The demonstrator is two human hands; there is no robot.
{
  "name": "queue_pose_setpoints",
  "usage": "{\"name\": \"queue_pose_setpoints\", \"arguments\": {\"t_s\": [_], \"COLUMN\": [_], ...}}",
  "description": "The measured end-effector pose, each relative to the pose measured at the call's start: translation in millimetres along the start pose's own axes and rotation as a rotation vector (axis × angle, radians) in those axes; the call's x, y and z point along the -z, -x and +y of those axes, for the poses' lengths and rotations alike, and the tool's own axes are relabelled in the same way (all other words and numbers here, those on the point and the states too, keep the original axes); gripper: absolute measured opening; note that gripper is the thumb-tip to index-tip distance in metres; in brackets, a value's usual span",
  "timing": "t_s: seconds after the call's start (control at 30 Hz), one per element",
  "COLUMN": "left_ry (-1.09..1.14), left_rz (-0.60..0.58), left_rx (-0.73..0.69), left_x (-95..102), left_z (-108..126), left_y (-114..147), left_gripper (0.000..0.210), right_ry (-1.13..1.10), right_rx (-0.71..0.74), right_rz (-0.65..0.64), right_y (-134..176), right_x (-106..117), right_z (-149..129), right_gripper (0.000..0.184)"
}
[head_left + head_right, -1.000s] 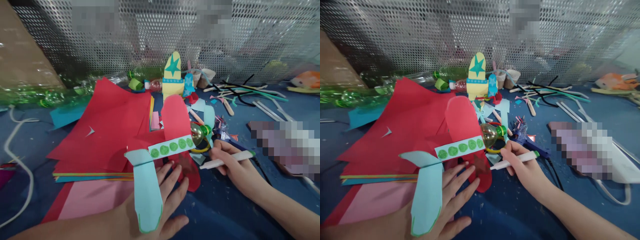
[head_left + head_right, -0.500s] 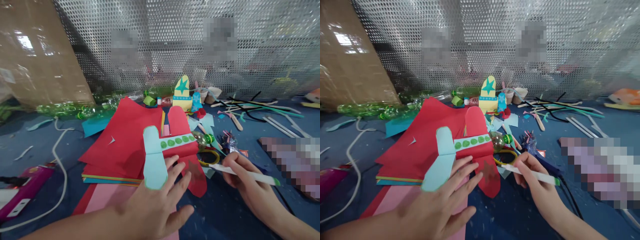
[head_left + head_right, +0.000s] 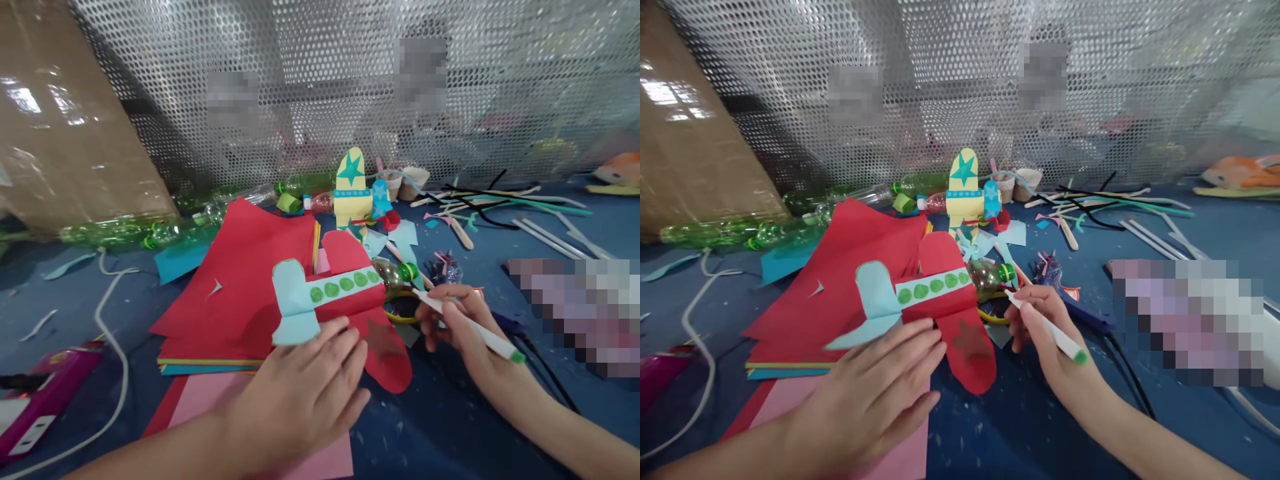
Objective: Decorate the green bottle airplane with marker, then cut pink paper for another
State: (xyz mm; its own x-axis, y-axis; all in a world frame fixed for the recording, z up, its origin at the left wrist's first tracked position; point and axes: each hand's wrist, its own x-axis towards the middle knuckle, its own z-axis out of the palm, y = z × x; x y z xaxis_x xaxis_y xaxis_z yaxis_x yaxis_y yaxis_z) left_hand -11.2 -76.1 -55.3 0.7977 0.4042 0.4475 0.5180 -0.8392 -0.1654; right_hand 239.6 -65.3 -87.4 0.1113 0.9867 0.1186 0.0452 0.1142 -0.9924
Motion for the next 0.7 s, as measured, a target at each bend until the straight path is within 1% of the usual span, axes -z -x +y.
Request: {"name": "queue_pose_setpoints", "arguments": {"t_s": [0.03, 0.07, 0.1, 0.17, 0.2, 0.23, 0.27, 0.3, 0.33, 0.37, 0.43, 0.5, 0.53, 0.63, 0.7], "left_ry": [-0.034, -0.060, -0.059, -0.058, -0.042, -0.012, -0.014, -0.026, 0.016, 0.107, 0.273, 0.346, 0.359, 0.390, 0.425], "left_rz": [0.042, 0.104, 0.191, 0.213, 0.206, 0.200, 0.194, 0.203, 0.173, 0.090, -0.138, -0.371, -0.440, -0.552, -0.611], "left_rx": [-0.071, -0.108, -0.108, 0.069, 0.102, 0.068, 0.070, 0.193, 0.219, 0.249, 0.338, 0.387, 0.390, 0.389, 0.396], "left_x": [6.7, 15.1, 25.0, 47.0, 57.2, 65.7, 71.4, 73.8, 72.7, 68.3, 52.1, 31.2, 20.9, -4.0, -13.7], "left_z": [2.0, 3.1, 2.9, -3.2, -9.2, -16.8, -25.5, -34.6, -43.5, -51.7, -64.4, -71.1, -72.6, -73.1, -72.5], "left_y": [4.3, 8.0, 10.3, 5.8, -2.2, -14.1, -29.3, -46.5, -64.6, -82.3, -112.8, -134.6, -142.4, -156.2, -160.4], "left_gripper": [0.032, 0.034, 0.038, 0.049, 0.053, 0.052, 0.043, 0.028, 0.022, 0.025, 0.027, 0.039, 0.044, 0.060, 0.065], "right_ry": [0.031, 0.066, 0.096, 0.108, 0.093, 0.074, 0.061, 0.055, 0.059, 0.071, 0.099, 0.122, 0.127, 0.122, 0.109], "right_rx": [-0.002, -0.013, -0.024, -0.044, -0.052, -0.055, -0.053, -0.047, -0.037, -0.021, 0.012, 0.036, 0.042, 0.053, 0.057], "right_rz": [-0.021, -0.047, -0.077, -0.130, -0.145, -0.148, -0.141, -0.130, -0.115, -0.100, -0.069, -0.045, -0.036, -0.020, -0.015], "right_y": [-0.2, -0.3, -0.1, 0.7, 1.3, 2.0, 2.8, 3.6, 4.5, 5.2, 6.5, 6.9, 6.6, 4.7, 3.3], "right_x": [0.2, 0.4, 0.3, -0.4, -1.0, -1.7, -2.2, -2.6, -2.7, -2.6, -1.8, -0.9, -0.5, 0.3, 0.5], "right_z": [1.5, 3.0, 4.4, 6.6, 7.2, 7.4, 7.2, 6.7, 5.9, 4.9, 2.7, 0.6, -0.1, -1.3, -1.5], "right_gripper": [0.024, 0.024, 0.023, 0.021, 0.021, 0.021, 0.021, 0.020, 0.020, 0.019, 0.018, 0.020, 0.021, 0.024, 0.026]}}
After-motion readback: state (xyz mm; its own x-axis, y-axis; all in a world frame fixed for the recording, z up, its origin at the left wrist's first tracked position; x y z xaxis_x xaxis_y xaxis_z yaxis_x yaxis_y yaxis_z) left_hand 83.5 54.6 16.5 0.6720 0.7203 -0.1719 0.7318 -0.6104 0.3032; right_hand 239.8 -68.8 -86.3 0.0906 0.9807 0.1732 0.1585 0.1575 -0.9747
